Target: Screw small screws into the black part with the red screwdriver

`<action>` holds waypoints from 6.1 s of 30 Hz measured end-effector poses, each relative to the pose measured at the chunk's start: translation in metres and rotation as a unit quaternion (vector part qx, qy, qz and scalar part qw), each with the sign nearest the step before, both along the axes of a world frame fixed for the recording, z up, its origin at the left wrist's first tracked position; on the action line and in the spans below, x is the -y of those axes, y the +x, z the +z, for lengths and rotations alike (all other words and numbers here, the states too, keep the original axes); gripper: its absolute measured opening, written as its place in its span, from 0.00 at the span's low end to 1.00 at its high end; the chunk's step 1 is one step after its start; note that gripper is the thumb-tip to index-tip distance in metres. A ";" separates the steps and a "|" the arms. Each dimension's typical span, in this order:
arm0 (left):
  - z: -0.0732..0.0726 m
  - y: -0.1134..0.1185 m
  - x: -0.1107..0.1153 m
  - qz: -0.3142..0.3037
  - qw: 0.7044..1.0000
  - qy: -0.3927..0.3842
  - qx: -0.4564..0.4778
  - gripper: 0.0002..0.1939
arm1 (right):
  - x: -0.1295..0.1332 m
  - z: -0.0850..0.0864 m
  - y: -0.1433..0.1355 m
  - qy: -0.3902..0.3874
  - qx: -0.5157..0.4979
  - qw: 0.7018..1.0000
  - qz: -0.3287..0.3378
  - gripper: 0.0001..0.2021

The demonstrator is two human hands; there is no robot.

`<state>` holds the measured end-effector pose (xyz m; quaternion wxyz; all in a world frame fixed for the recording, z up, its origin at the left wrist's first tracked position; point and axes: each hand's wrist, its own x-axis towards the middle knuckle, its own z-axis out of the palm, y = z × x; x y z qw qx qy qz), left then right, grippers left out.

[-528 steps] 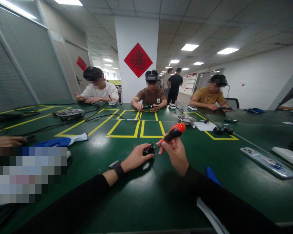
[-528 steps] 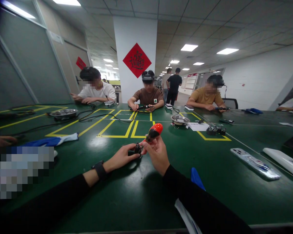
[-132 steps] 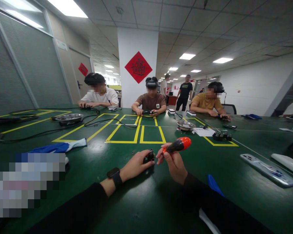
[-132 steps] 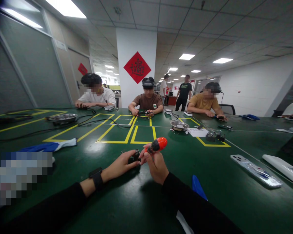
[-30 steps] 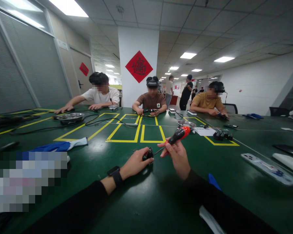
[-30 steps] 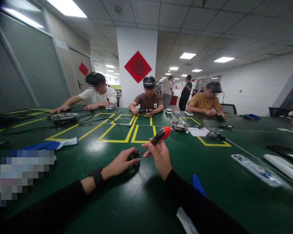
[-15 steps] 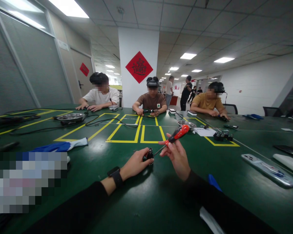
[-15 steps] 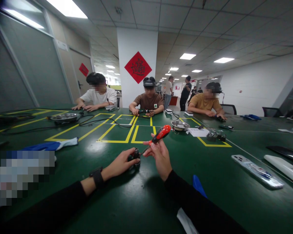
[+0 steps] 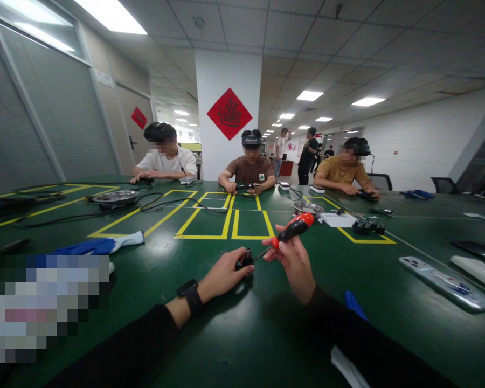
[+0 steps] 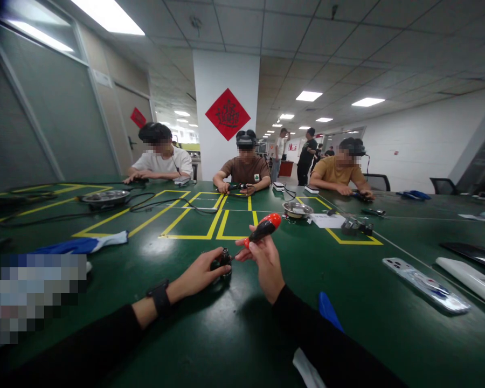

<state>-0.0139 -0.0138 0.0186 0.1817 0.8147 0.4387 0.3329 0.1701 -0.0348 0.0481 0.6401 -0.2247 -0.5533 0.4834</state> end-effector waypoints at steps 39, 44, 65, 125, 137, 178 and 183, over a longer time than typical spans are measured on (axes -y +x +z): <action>0.002 -0.001 0.000 -0.003 1.000 0.011 -0.017 0.10 | 0.002 0.002 -0.002 0.016 0.017 1.000 -0.002 0.14; 0.001 -0.001 0.000 -0.006 1.000 0.010 -0.019 0.11 | 0.000 0.006 -0.002 0.018 0.059 0.997 -0.041 0.06; 0.001 -0.002 0.001 -0.002 1.000 0.008 -0.016 0.11 | -0.001 0.007 0.001 0.037 0.085 0.992 -0.083 0.14; 0.003 -0.203 -0.071 0.327 0.886 0.100 -0.314 0.15 | -0.007 -0.006 0.006 -0.025 0.078 0.983 -0.166 0.11; 0.008 -0.217 -0.075 0.291 0.879 0.184 -0.331 0.20 | -0.009 -0.008 0.006 -0.025 0.079 0.983 -0.161 0.11; 0.010 -0.197 -0.072 0.284 0.876 0.306 -0.242 0.19 | -0.011 -0.008 0.007 -0.022 0.094 0.981 -0.166 0.11; 0.009 -0.154 -0.062 0.366 0.898 0.235 -0.075 0.18 | -0.011 -0.007 0.006 -0.033 0.070 0.982 -0.170 0.11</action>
